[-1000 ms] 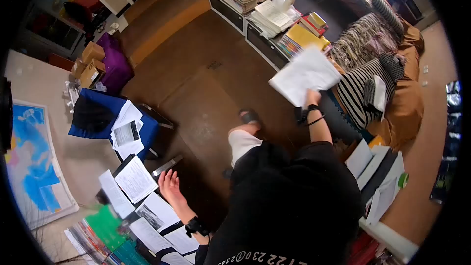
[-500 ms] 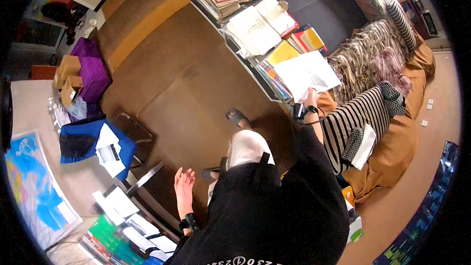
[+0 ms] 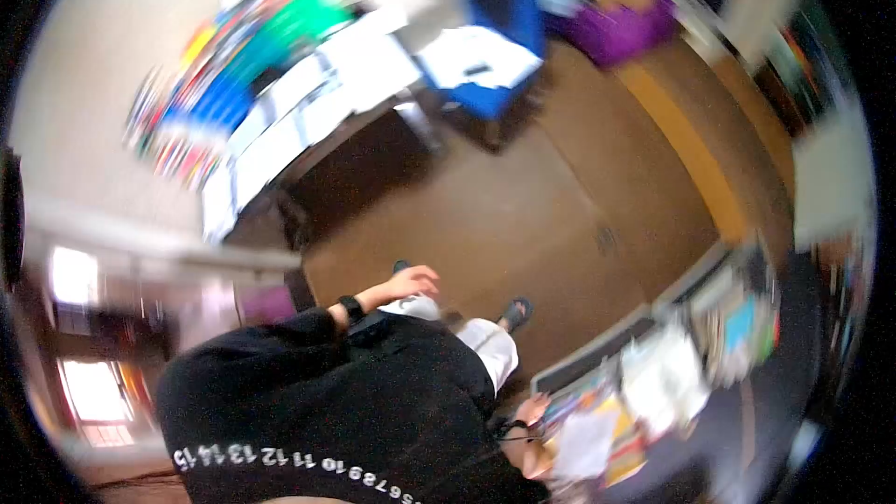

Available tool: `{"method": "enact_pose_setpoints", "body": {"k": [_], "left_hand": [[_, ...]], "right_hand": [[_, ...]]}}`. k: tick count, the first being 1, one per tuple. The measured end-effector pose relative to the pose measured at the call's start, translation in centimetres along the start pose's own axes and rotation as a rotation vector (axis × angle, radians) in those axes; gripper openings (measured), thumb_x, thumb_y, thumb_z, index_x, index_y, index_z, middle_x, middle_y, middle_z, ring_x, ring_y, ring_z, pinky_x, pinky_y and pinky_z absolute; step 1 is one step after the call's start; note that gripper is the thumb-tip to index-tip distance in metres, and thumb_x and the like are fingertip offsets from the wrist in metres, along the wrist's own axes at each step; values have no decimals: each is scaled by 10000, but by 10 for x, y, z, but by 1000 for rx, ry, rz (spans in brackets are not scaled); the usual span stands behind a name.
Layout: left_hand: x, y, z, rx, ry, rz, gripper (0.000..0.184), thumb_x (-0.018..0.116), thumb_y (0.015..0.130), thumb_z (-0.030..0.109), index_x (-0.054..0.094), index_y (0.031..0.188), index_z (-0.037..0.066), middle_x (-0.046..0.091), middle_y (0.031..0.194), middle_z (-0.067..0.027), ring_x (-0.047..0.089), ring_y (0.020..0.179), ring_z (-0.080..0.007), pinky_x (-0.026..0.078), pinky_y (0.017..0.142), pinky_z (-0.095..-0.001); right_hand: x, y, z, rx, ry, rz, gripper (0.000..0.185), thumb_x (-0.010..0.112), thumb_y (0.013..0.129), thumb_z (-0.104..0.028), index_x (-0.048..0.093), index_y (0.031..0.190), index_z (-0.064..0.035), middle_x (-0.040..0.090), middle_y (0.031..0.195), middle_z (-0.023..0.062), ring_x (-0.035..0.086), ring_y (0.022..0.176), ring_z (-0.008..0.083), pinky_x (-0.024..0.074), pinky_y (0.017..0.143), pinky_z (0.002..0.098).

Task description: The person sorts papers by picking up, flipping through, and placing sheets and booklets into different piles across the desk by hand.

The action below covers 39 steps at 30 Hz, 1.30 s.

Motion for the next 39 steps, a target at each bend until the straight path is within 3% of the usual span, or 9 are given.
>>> {"method": "enact_pose_setpoints", "body": {"k": [3,5,6,12,17,21,25,35,39], "left_hand": [[-63,-21,-16,-77,-9,184,324,500,815,59,504,1136,8,664,940,-125,643,834,-192,520,739,-307],[-85,-45,-32,-19,62,346,332,512,803,85,525,1126,9,677,907,-102,649,829,-183,515,738,-307],[-122,-61,-37,1,123,438,328,523,798,96,536,1115,14,678,901,-102,651,829,-186,513,737,-310],[-288,-195,-96,11,142,1002,234,527,809,134,599,1013,44,677,856,-126,654,813,-262,509,733,-363],[-415,-298,-138,-49,89,1404,181,508,835,150,609,957,62,665,855,-149,645,821,-299,504,722,-384],[-497,-337,-145,-85,19,1565,134,560,820,146,605,917,64,666,846,-131,646,805,-282,503,703,-380],[-573,-337,-140,-80,4,1598,116,568,825,143,603,902,63,665,867,-133,645,814,-283,503,693,-382],[-744,-321,-98,-191,265,1777,174,604,797,118,579,955,50,612,939,-147,572,907,-341,471,751,-408],[-813,-342,-84,-235,275,1812,226,615,784,100,563,995,40,589,991,-155,546,963,-356,456,801,-422]], "right_hand": [[21,18,-153,-267,-112,-117,338,521,897,-309,540,1034,-1,619,930,239,611,791,385,490,665,413],[56,83,-183,-234,-32,-303,352,501,908,-337,531,1047,-14,616,941,211,619,774,334,495,624,399],[54,85,-251,-210,133,-395,306,490,921,-360,493,1015,-69,545,759,55,526,480,139,395,369,260],[44,158,-470,-329,349,-317,288,472,933,-325,429,778,-86,400,538,16,384,366,142,307,320,264],[104,55,-642,-543,321,-333,288,461,943,-301,422,738,-102,431,552,-1,404,413,114,315,338,264],[219,-38,-745,-1138,-169,-313,273,513,917,-282,564,829,-28,573,663,38,541,544,129,467,506,260],[283,-239,-833,-1190,-325,-578,255,563,893,-237,584,883,17,651,768,91,641,689,138,516,622,270],[483,-342,-1004,-1426,-426,-909,236,570,865,-261,614,896,-31,651,785,173,648,725,305,491,653,352],[505,-394,-1052,-1384,-492,-947,235,556,874,-233,601,906,-5,647,743,142,636,671,263,481,633,334]]}}
Point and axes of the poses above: each hand's wrist, its own y-axis towards the middle knuckle, its own x-axis out of the palm, z = x × y, the point moved 8 cm from there along y, towards the middle knuckle
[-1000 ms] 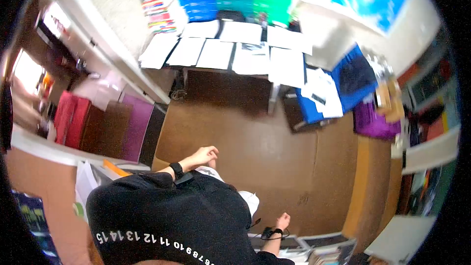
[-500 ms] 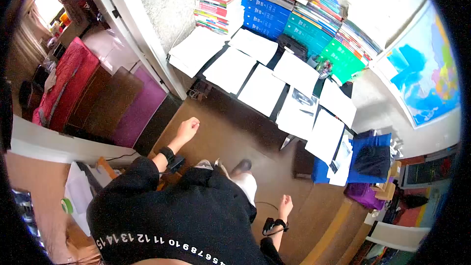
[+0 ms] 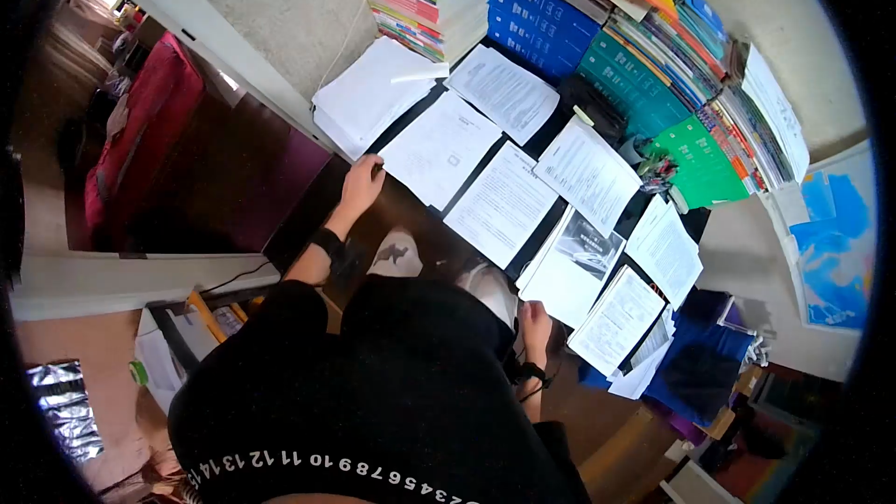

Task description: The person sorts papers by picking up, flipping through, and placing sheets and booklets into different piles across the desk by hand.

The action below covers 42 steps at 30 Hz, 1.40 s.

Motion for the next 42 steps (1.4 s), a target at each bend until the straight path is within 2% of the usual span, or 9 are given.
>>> {"method": "enact_pose_setpoints", "body": {"k": [10,17,23,27,29,32,36,39,42], "left_hand": [[92,181,-8,115,165,-225,412,629,746,116,515,1137,51,531,1141,-149,507,1050,-351,435,855,-465],[151,281,-68,134,387,-235,544,581,728,115,432,1242,23,468,1252,-177,411,1193,-370,365,924,-540],[151,302,-69,405,401,-444,325,599,785,160,500,1068,35,554,1099,-148,506,1064,-337,420,824,-503],[211,304,-111,86,-206,-528,225,566,860,229,519,831,12,551,671,-132,542,605,-276,434,592,-364],[178,277,-44,94,-526,-691,221,545,888,206,478,784,23,519,696,-50,454,637,-122,397,575,-314],[129,223,34,-52,-956,-1078,177,471,949,192,560,978,41,560,851,25,525,800,-51,429,738,-225],[78,195,91,-171,-1194,-1081,168,480,946,200,552,985,53,556,855,19,513,803,-41,428,725,-226],[56,184,107,-205,-1264,-1065,198,487,943,212,549,1053,60,569,908,17,529,845,-43,437,770,-233],[55,170,109,-200,-1225,-1001,266,498,936,214,531,1145,54,569,933,11,523,861,-49,427,775,-226]], "right_hand": [[-8,-1,2,320,634,314,201,576,907,-224,592,950,-28,649,809,48,593,690,86,434,599,197],[43,-30,-129,469,591,307,278,544,920,-313,593,998,-51,664,875,34,600,758,83,438,632,205],[79,-42,-183,542,597,378,261,519,933,-294,598,999,-54,658,889,42,603,802,98,448,673,216],[91,9,-229,520,811,430,225,507,944,-253,591,997,-52,650,896,33,611,830,93,465,709,216],[93,54,-273,420,807,348,223,498,949,-242,585,1003,-44,645,911,32,612,827,95,471,722,220],[87,120,-349,215,725,216,206,507,939,-203,582,1000,-22,641,916,37,591,877,109,444,777,239],[89,176,-406,14,721,88,264,516,930,-169,536,1134,-3,630,917,39,569,867,111,434,759,228],[89,193,-422,-107,380,103,315,571,891,-182,517,1128,18,593,753,60,518,640,105,416,568,259],[82,190,-446,-163,-105,207,302,576,851,-167,535,1100,0,576,640,159,566,541,297,426,503,370]]}}
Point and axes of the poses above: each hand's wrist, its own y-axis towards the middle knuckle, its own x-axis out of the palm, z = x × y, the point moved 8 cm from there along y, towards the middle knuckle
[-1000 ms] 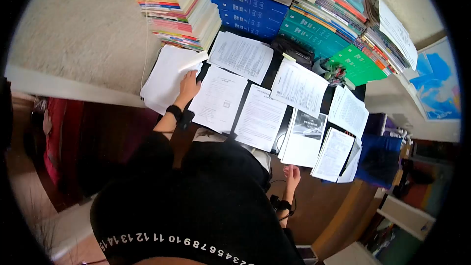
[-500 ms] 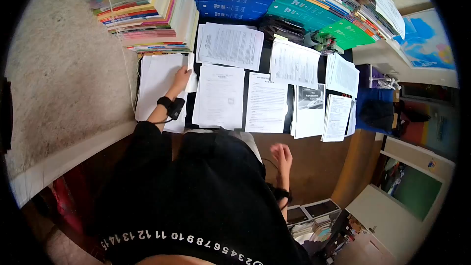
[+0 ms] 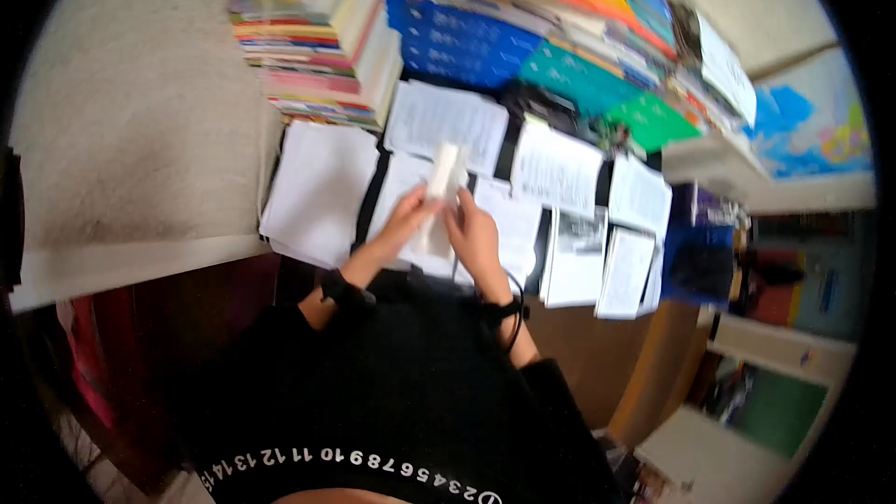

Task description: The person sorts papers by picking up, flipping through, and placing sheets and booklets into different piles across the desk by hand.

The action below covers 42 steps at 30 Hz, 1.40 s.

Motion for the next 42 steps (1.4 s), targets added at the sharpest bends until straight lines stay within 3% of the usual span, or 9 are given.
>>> {"method": "enact_pose_setpoints", "body": {"k": [5,9,13,27,29,31,33,37,42], "left_hand": [[-18,-4,-15,121,145,158,291,442,962,208,519,1191,47,577,974,-9,517,914,-58,424,784,-232],[-36,-26,-1,214,-339,537,243,411,976,229,535,1096,57,569,898,-10,528,819,-61,438,712,-232],[-43,-33,15,205,-656,541,397,431,960,322,429,1247,49,533,1091,-79,481,1094,-187,385,947,-328],[-75,-4,59,126,-576,164,443,278,997,306,290,1354,44,443,1337,-186,435,1206,-201,335,1002,-370],[-75,4,61,59,-551,85,480,289,994,368,313,1354,50,452,1340,-154,451,1183,-178,353,981,-359],[-100,18,51,69,-217,176,480,357,968,385,395,1308,48,506,1284,-127,469,1161,-198,369,951,-385],[-133,11,31,149,242,303,493,484,912,354,425,1280,31,517,1259,-145,472,1158,-240,367,948,-409],[-221,0,-46,161,1229,680,585,638,780,244,433,1275,8,392,1351,-210,309,1284,-378,292,991,-550],[-226,-29,-71,-136,1576,583,744,665,751,256,314,1377,58,169,1481,-150,150,1346,-427,237,965,-680]], "right_hand": [[9,6,-21,-177,-3,13,153,520,880,-145,556,969,-26,588,675,192,595,627,365,448,559,402],[29,0,-74,-432,65,-169,423,529,811,-46,471,1230,-40,470,1257,212,494,1083,402,440,882,407],[53,-8,-93,-471,44,-145,494,548,815,-58,456,1298,-101,310,1372,277,412,1176,446,392,952,448],[60,20,-105,-268,176,-331,555,573,698,35,498,1230,-106,583,1001,164,594,802,355,486,697,373],[67,53,-78,-102,169,-383,319,578,774,1,631,1079,-78,639,792,130,622,679,179,488,633,318],[47,103,-62,21,275,-375,239,563,837,-7,640,1059,-52,658,797,50,614,704,117,496,634,275],[-2,159,-93,-326,419,-178,204,510,873,-16,623,1042,-34,643,916,59,602,723,124,500,662,270],[-99,239,-173,-411,470,65,245,543,867,-130,582,1084,-22,606,889,31,599,759,108,443,621,212],[-148,351,-209,-446,527,18,368,546,866,-187,521,1187,-11,593,1116,105,604,1005,198,479,826,293]]}}
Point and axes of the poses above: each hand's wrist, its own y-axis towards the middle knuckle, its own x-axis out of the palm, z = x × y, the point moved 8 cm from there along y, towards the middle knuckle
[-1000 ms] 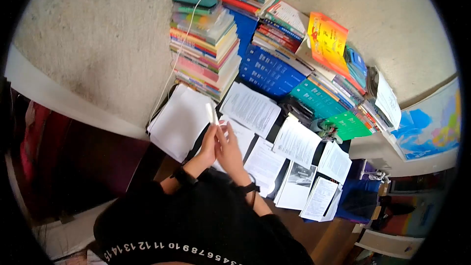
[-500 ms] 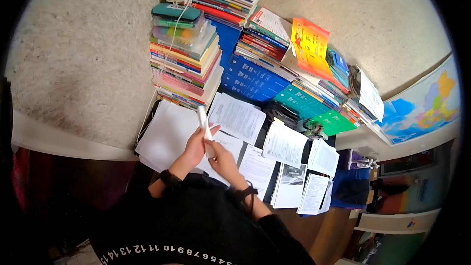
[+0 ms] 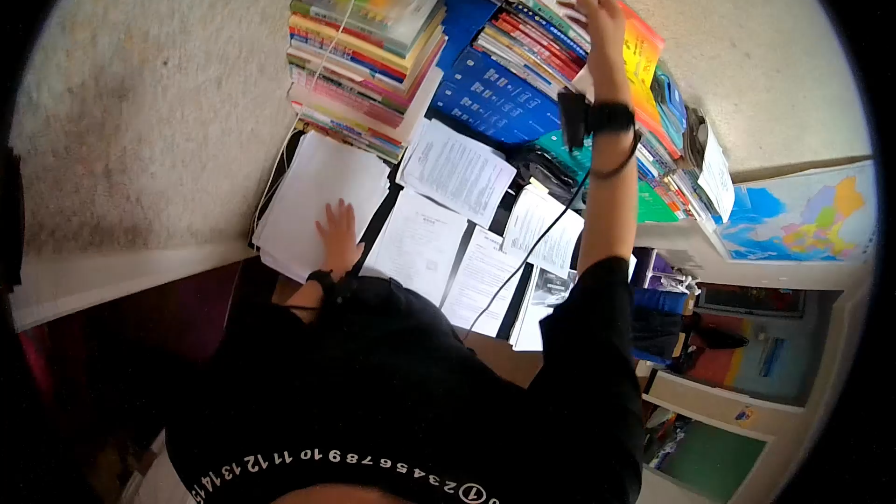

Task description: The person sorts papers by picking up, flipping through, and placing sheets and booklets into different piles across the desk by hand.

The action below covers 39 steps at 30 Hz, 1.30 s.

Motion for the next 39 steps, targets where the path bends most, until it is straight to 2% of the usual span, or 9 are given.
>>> {"method": "enact_pose_setpoints", "body": {"k": [4,10,14,16,18,23,28,36,39], "left_hand": [[3,12,-1,-17,-43,115,688,641,764,221,334,1358,61,205,1468,-153,171,1336,-438,263,946,-686],[10,13,-22,3,54,276,450,485,811,82,436,1250,0,416,1337,-202,420,1212,-384,402,903,-547],[8,29,-55,-150,-594,-25,379,498,828,71,497,1194,-27,579,1113,-195,578,979,-334,468,827,-384],[11,31,-64,-223,-1077,-65,332,504,850,72,523,1161,-45,626,1012,-172,614,883,-292,480,787,-323],[-54,8,-15,-171,-1902,-393,319,510,900,114,517,1170,-56,611,1070,-101,599,917,-178,472,798,-310],[-123,-7,25,-108,-1807,-306,353,500,916,121,471,1226,-44,573,1148,-101,539,1035,-168,415,899,-307],[-150,-16,52,-29,-1646,-100,358,465,935,104,432,1251,-60,542,1184,-114,501,1086,-169,379,937,-307],[-169,-38,68,-61,-1949,202,403,464,929,64,360,1299,-58,471,1281,-138,500,1116,-217,405,935,-333],[-172,-53,107,-4,-1981,-142,436,480,912,54,342,1315,-40,452,1302,-136,477,1162,-230,389,977,-364]], "right_hand": [[4,31,66,245,77,-132,459,540,857,-181,427,1279,-43,565,1141,119,601,1035,245,459,863,321],[37,-45,46,80,-196,41,524,628,838,-160,408,1302,-54,513,1231,154,574,1034,205,474,812,285],[42,-118,79,-119,-532,-119,520,617,857,-150,392,1314,-43,512,1247,152,603,969,202,489,784,304],[66,-184,75,25,-528,-209,528,621,855,-161,391,1316,-43,521,1242,142,609,954,204,489,773,302],[75,-242,109,167,-540,-343,531,626,852,-165,393,1315,-48,513,1259,119,608,953,196,483,784,314],[115,-360,102,457,22,-434,596,558,906,-302,299,1373,-36,493,1248,198,472,1168,250,387,958,343],[88,-400,80,607,267,-117,524,434,941,-419,458,1277,-18,572,1091,94,524,1012,141,388,907,299],[83,-435,55,619,332,-2,327,597,884,-197,551,1127,17,651,886,97,624,842,163,469,783,288],[67,-443,79,595,196,128,289,608,877,-198,595,1065,22,644,891,65,567,792,108,442,773,251]]}}
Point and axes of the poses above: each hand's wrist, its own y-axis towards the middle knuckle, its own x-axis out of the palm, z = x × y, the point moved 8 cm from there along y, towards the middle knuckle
